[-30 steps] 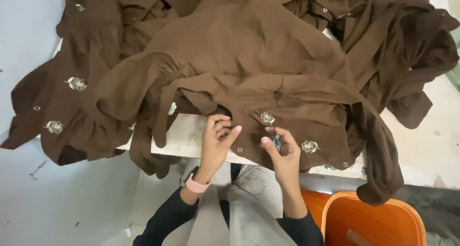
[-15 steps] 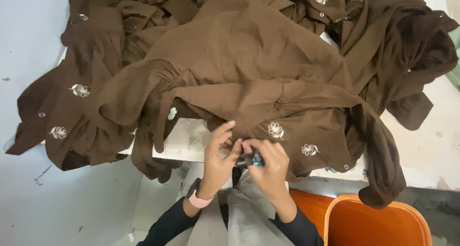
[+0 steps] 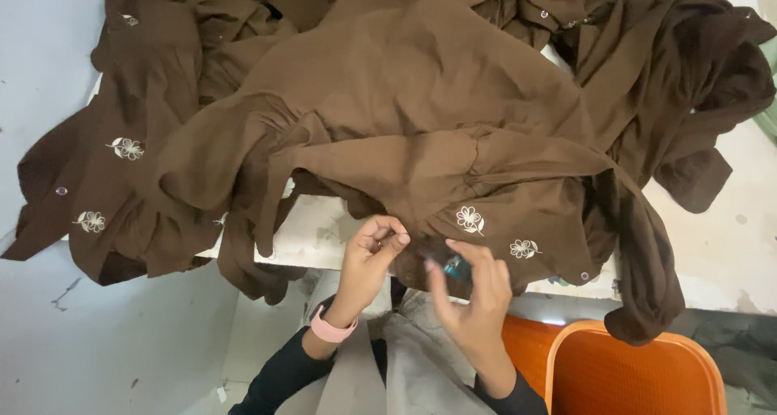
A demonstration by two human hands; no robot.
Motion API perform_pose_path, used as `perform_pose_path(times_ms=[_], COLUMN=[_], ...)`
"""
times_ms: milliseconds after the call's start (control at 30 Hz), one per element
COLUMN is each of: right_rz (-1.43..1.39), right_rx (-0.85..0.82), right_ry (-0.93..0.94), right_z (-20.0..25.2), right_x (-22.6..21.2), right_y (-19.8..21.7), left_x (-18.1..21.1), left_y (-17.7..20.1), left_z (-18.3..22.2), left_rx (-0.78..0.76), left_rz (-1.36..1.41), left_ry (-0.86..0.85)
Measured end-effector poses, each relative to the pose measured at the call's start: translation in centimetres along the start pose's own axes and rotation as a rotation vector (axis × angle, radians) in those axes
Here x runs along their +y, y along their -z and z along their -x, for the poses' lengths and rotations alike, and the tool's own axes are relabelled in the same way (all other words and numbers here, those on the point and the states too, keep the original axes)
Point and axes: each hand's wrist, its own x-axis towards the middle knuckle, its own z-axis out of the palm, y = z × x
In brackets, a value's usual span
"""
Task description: Trimming loose threads from brown garments using small scissors in a factory setting
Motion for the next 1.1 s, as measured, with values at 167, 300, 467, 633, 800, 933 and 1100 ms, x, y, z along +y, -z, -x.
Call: perform_pose_path(times_ms=[167,300,467,633,800,933,1100], right_rz=[0.299,0.271,0.304,0.108,0.027,0.142,0.125], right_rx=[0.051,0.061,0.113,0.022,-0.078,-0.094,-0.081], right_ry=[0.167,0.184,0.196,0.029,0.036,0.158,0.163], right_z=[-0.6,-0.9,-0.9,-0.6,0.7,1.3,1.9], right_x=[0.8,0.3,0.7,0.8,1.8,1.9,2.4], right_y=[-0.4,-0.9,-1.5,-0.5,1.0,1.8,2.1], left_x=[-1.5,0.6,0.0,2.5,4.0,3.6,3.9], left_y=[0.3,-0.1,0.2,0.4,0.4,0.4,0.0], left_z=[0.0,0.3,0.5,0.9,1.0,0.9,1.0], left_rx=[-0.01,-0.026,-0.035,-0.175,-0.237,-0.248,-0.225], left_rz=[0.017,0.023,0.04,0.09,0.111,0.132,0.15], left_ry=[0.023,0.061,0.065,0.151,0.165,0.117,0.153])
